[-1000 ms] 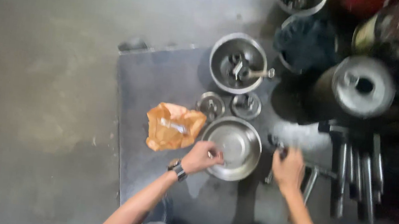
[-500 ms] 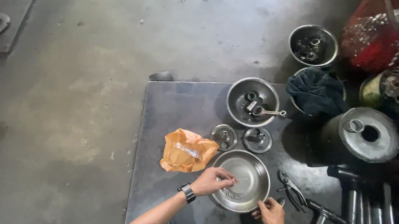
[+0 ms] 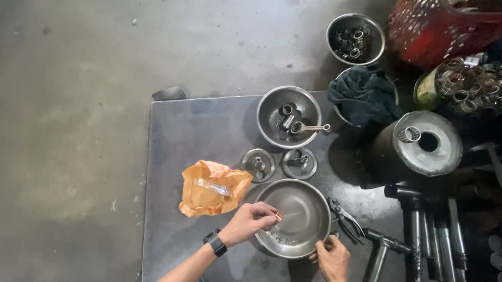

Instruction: Cleaning a crankshaft and unpacking a new connecting rod kit for a motorcycle engine.

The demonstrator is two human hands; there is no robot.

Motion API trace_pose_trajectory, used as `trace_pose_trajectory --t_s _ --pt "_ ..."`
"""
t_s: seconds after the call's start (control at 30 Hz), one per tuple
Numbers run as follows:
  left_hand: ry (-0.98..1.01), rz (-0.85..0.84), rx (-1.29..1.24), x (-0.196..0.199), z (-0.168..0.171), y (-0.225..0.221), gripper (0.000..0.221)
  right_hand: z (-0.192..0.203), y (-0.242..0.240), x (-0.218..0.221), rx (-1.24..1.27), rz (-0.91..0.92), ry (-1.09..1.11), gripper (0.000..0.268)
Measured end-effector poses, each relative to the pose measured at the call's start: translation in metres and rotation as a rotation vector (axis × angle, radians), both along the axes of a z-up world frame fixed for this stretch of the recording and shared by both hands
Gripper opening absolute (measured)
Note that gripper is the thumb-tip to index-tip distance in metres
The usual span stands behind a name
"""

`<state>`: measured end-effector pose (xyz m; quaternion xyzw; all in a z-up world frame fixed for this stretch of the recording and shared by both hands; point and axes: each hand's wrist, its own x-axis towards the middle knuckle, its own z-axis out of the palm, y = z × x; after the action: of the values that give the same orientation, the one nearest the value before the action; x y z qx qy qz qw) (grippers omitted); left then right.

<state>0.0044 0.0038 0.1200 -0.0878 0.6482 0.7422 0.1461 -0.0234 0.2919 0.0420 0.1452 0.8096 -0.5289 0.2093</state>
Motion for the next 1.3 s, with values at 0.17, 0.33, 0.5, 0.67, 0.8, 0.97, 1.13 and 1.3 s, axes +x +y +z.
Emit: trace_pose_trajectory --t_s 0.17,0.33,0.5,0.67,0.8,0.97,1.13,1.3 --pt "-0.009 0.008 -0.021 0.000 -0.001 -0.003 0.023 -0.014 -0.004 -0.004 0.035 0.053 -0.123 0.019" --pt "-0.007 0.010 0.068 0.001 -0.006 -0.004 0.021 0.004 0.000 -0.011 0.101 0.139 -0.261 0.036" --pt "0.126 -0.032 -0.089 -0.006 -0.003 0.012 0.019 0.035 0.000 -0.017 -0.007 0.195 -0.380 0.048" --pt "0.139 -0.089 -0.229 -0.017 0.031 0.042 0.026 0.068 -0.019 -0.015 -0.697 0.074 -0.407 0.049" --pt "0.257 -0.065 -0.226 -0.015 0.053 0.046 0.027 0.083 -0.033 -0.015 -0.731 0.006 -0.350 0.047" --pt "0.341 0.026 -0.263 -0.009 0.045 0.046 0.042 0.058 -0.030 -0.013 -0.648 -0.058 -0.248 0.044" --pt "0.196 0.147 -0.163 -0.003 0.017 0.046 0.028 0.041 -0.025 -0.014 -0.411 0.071 0.169 0.046" --pt "0.068 0.186 -0.214 0.007 0.000 0.044 0.021 0.031 -0.029 -0.028 -0.163 0.083 0.251 0.041"
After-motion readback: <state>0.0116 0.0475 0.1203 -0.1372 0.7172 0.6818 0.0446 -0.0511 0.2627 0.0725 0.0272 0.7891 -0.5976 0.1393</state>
